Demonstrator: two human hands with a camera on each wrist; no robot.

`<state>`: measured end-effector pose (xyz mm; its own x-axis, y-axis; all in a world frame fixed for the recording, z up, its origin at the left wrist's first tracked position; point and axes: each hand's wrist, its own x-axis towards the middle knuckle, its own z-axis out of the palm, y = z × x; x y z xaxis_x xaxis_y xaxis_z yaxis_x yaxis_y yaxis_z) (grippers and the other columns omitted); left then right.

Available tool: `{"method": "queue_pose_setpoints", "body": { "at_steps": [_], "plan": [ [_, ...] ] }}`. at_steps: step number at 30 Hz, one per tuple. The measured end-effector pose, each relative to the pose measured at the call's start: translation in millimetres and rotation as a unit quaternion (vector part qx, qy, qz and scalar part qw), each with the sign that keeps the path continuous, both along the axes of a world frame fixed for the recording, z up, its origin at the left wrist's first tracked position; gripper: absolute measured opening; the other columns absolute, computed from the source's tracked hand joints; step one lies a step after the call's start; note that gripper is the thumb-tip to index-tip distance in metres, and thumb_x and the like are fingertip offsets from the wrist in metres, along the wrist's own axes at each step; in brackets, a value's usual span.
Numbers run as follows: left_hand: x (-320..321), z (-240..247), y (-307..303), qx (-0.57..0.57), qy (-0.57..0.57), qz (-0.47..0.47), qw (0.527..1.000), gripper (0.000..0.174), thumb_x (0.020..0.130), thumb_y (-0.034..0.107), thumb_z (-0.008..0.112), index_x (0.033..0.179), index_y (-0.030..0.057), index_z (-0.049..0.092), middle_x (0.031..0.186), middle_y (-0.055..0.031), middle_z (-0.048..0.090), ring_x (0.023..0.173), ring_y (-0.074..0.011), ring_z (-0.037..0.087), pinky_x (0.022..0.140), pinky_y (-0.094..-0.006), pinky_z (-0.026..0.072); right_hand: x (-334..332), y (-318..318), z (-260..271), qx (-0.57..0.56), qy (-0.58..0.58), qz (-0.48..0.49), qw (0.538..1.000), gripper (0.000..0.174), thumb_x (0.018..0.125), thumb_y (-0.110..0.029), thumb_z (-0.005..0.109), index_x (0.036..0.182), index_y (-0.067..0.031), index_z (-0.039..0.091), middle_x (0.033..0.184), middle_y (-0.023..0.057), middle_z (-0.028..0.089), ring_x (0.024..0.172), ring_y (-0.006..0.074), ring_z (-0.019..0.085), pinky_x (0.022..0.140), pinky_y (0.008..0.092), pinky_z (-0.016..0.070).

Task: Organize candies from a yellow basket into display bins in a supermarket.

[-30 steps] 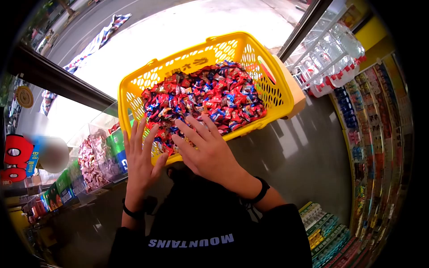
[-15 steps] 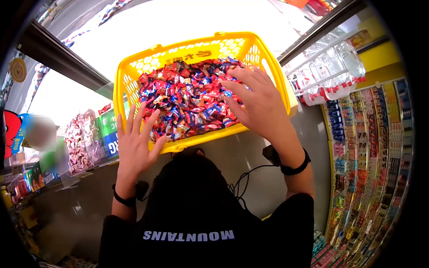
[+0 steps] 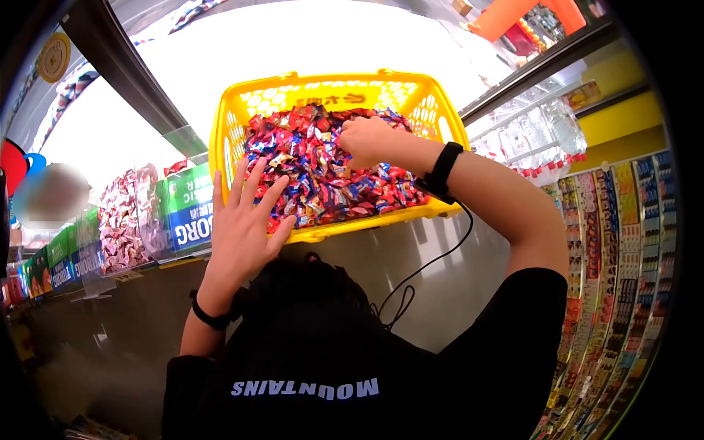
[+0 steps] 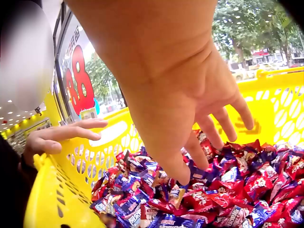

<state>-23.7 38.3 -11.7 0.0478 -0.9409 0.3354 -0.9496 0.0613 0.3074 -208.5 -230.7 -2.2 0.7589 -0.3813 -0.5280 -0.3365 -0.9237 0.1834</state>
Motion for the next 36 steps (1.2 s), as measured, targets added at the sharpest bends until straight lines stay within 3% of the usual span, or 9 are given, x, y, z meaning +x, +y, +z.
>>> {"method": "queue_pose_setpoints", "body": {
  "at_steps": [2,8,11,12,15,17,23,28,36],
  "plan": [
    [0.2,-1.0,-0.1,-0.002,0.005,0.001,1.0,0.058,0.095,0.047,0.07,0.145,0.0182,0.066,0.164,-0.0176,0.047,0.158,-0.0408,0.033,0.13,-0.0649,0.0136,7.3,-1.7,-9.4,0.005,0.043,-0.007,0.999,0.053,0.085,-0.053,0.08,0.109,-0.0065,0.081,0.127,0.0142,0.07,0.121,0.0355,0.067,0.091,0.0515,0.0601],
    [-0.7,-2.8,0.9,-0.006,0.004,0.011,1.0,0.056,0.095,0.048,0.071,0.142,0.0185,0.068,0.162,-0.0185,0.049,0.157,-0.0411,0.035,0.13,-0.065,0.0152,7.6,0.6,-7.5,-0.011,0.031,-0.022,0.999,0.031,0.08,-0.025,0.077,0.105,-0.006,0.081,0.122,0.0136,0.071,0.118,0.0349,0.069,0.092,0.0494,0.0595],
    [-1.4,-0.2,0.8,-0.002,-0.005,0.012,1.0,0.055,0.094,0.048,0.071,0.141,0.0183,0.069,0.161,-0.0177,0.05,0.157,-0.0411,0.035,0.13,-0.0646,0.0148,6.8,13.8,40.4,0.017,-0.106,-0.01,0.994,0.027,0.08,-0.023,0.076,0.1,-0.0062,0.079,0.122,0.0147,0.071,0.118,0.0355,0.069,0.094,0.0473,0.0589],
    [-1.0,-0.1,0.0,-0.003,-0.002,0.011,1.0,0.055,0.094,0.049,0.071,0.14,0.0184,0.069,0.161,-0.0172,0.05,0.157,-0.041,0.035,0.13,-0.0652,0.0141,5.3,28.8,56.3,0.031,-0.148,-0.027,0.988,0.02,0.08,-0.022,0.079,0.095,-0.0077,0.077,0.136,0.0169,0.066,0.126,0.0362,0.064,0.106,0.0502,0.0522],
    [0.3,1.0,-0.3,-0.026,0.006,0.008,1.0,0.054,0.093,0.051,0.072,0.136,0.0173,0.071,0.158,-0.016,0.053,0.156,-0.0403,0.037,0.129,-0.0682,0.0127,-13.4,86.6,87.0,0.023,-0.357,0.074,0.931,0.025,0.081,-0.019,0.082,0.099,-0.0085,0.069,0.144,0.0165,0.061,0.134,0.0384,0.058,0.113,0.0501,0.0459],
    [-0.8,3.8,2.0,-0.069,0.012,0.013,0.997,0.054,0.09,0.052,0.075,0.129,0.0149,0.073,0.154,-0.0155,0.056,0.153,-0.0391,0.04,0.128,-0.0716,0.0124,-17.1,126.9,101.7,0.004,-0.413,0.091,0.906,0.03,0.079,-0.017,0.083,0.103,-0.0085,0.067,0.145,0.0155,0.06,0.137,0.0376,0.056,0.117,0.0529,0.0426],
    [-12.3,18.6,20.7,-0.085,0.091,-0.066,0.99,0.043,0.085,0.047,0.084,0.11,0.0132,0.076,0.147,-0.0081,0.061,0.15,-0.0369,0.045,0.127,-0.0738,0.0119,-14.1,175.2,53.8,-0.046,-0.52,0.088,0.849,0.019,0.088,-0.017,0.071,0.103,-0.0058,0.069,0.149,0.0181,0.059,0.142,0.036,0.053,0.121,0.0606,0.0376],
    [-25.4,10.3,30.1,-0.07,0.027,-0.002,0.997,0.021,0.086,0.025,0.084,0.102,0.0141,0.076,0.142,-0.003,0.064,0.144,-0.0339,0.051,0.127,-0.0723,0.0199,-16.8,185.9,18.8,-0.001,-0.576,0.082,0.814,0.019,0.092,-0.016,0.068,0.109,-0.0071,0.069,0.15,0.0153,0.059,0.142,0.0344,0.055,0.12,0.0603,0.0392],
    [-21.0,7.0,55.7,-0.086,-0.026,0.036,0.995,0.021,0.088,0.036,0.082,0.101,0.0192,0.078,0.134,0.0005,0.069,0.14,-0.0296,0.056,0.128,-0.0675,0.0233,-17.2,191.2,8.9,0.057,-0.597,0.055,0.798,0.019,0.092,-0.019,0.069,0.108,-0.0103,0.073,0.146,0.012,0.062,0.141,0.0323,0.055,0.122,0.0592,0.0368]
  ]
}}
